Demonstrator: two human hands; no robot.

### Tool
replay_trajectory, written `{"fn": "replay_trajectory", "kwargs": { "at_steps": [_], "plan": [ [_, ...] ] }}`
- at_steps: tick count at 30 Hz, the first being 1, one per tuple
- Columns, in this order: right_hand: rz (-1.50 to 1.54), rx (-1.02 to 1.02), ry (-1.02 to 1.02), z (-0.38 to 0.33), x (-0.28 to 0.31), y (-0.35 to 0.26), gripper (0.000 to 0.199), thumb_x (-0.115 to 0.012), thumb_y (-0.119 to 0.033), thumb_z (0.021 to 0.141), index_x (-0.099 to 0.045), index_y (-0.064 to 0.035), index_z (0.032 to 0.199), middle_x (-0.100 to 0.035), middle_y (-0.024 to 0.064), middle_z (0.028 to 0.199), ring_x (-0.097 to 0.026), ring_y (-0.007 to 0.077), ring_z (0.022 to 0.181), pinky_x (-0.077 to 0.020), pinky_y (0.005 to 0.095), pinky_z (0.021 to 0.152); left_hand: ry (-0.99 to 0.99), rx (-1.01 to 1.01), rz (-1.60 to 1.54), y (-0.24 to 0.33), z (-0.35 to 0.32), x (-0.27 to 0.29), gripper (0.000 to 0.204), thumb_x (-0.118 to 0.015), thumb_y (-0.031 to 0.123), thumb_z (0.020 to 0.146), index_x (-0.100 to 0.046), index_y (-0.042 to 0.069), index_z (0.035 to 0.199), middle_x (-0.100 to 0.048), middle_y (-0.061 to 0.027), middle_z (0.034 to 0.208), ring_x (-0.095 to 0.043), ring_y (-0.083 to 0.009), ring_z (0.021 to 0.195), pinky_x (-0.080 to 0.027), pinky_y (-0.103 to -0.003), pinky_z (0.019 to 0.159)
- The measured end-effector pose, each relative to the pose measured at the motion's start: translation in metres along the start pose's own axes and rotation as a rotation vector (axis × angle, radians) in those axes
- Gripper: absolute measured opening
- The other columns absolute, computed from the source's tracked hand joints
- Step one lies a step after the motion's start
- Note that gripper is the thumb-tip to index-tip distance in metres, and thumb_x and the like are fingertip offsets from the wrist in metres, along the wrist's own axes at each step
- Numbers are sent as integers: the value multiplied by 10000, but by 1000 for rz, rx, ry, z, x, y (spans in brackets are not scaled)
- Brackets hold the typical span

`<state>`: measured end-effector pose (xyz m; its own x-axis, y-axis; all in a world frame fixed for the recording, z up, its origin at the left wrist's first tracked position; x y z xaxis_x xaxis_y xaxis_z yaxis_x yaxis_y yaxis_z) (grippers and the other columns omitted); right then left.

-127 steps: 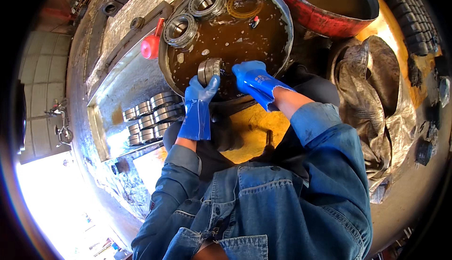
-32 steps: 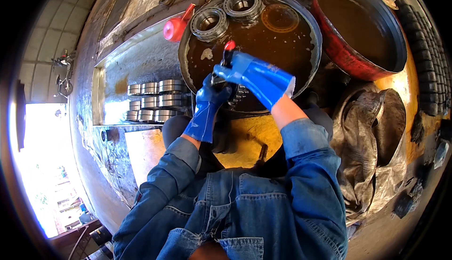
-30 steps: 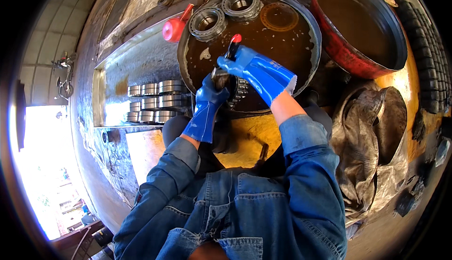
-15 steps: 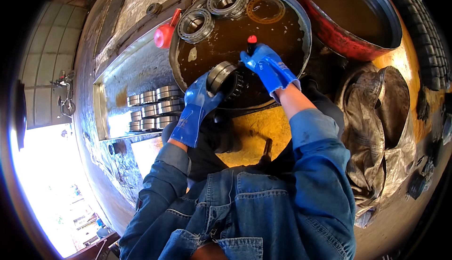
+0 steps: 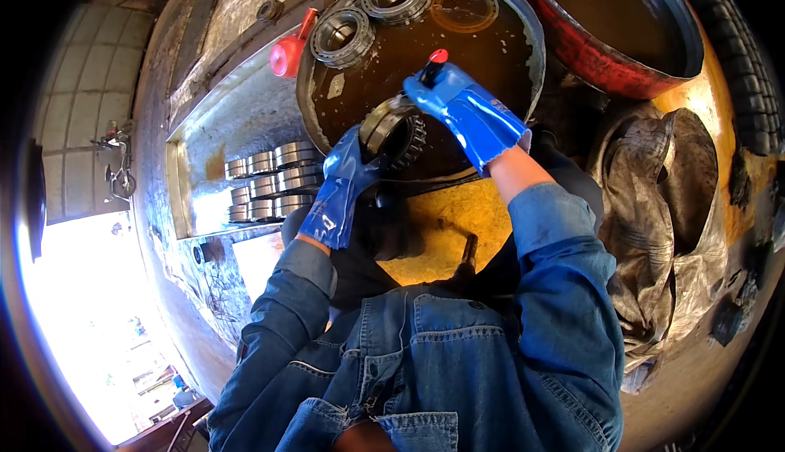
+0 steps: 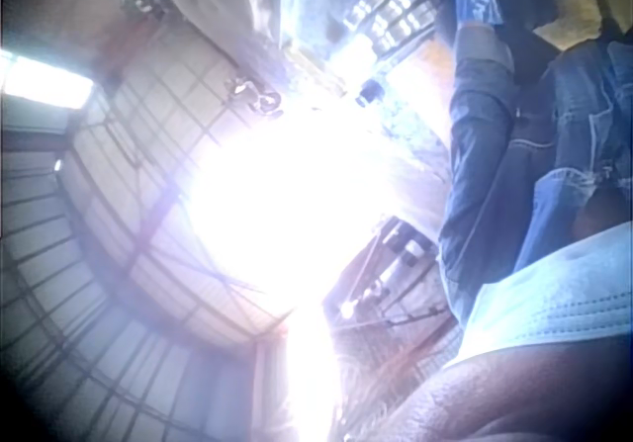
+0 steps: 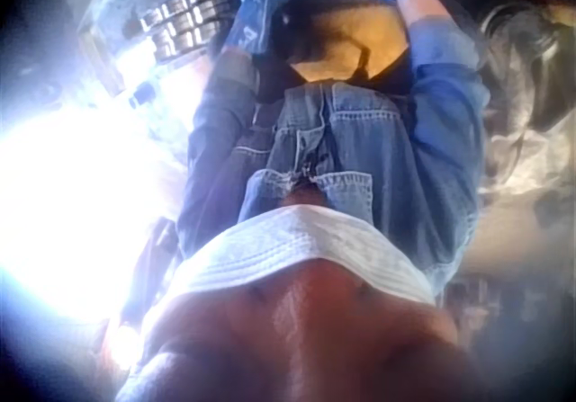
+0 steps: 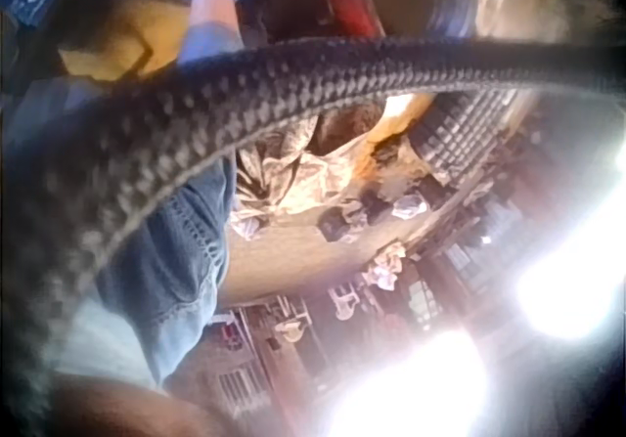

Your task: The person cleans metal bearings by hand in a workshop setting. They dip the bearings into a container of dark liquid, scrub them with a red brush, and wipe them with a yellow cloth. The cleaned bearings are placed on a metal tray next to the work area.

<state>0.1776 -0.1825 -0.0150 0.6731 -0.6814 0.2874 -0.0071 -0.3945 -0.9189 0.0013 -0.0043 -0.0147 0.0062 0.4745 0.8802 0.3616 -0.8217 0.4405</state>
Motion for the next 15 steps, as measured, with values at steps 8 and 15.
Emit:
{"fn": "replay_trajectory", "kwargs": {
  "at_steps": [8,15],
  "plan": [
    [57,306,-165,-17,-48,-28,327,-721,-375,925,-760,-70,1035,-773,158,991,-741,275,955,-566,384,899,-62,-8,-16,13,-1,6,587,-764,406,857,-615,87,1326,-696,-197,1247,-643,-388,1209,-525,-436,1019],
    [284,-190,52,-5,-15,3,444,-672,-412,916,-738,-31,1135,-755,188,1088,-727,299,971,-546,401,907,-28,87,187,45,19,16,510,-745,340,847,-651,77,1274,-706,-210,1233,-680,-383,1155,-540,-450,1005]
  ]
}}
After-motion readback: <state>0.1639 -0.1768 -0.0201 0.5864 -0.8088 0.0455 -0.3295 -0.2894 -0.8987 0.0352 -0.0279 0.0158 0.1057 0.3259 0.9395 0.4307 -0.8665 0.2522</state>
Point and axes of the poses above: each hand's wrist, its own z-axis towards the middle knuckle, its own x-axis out of the back of the hand, y = z × x, the point moved 4 cm from there along z, towards the middle knuckle
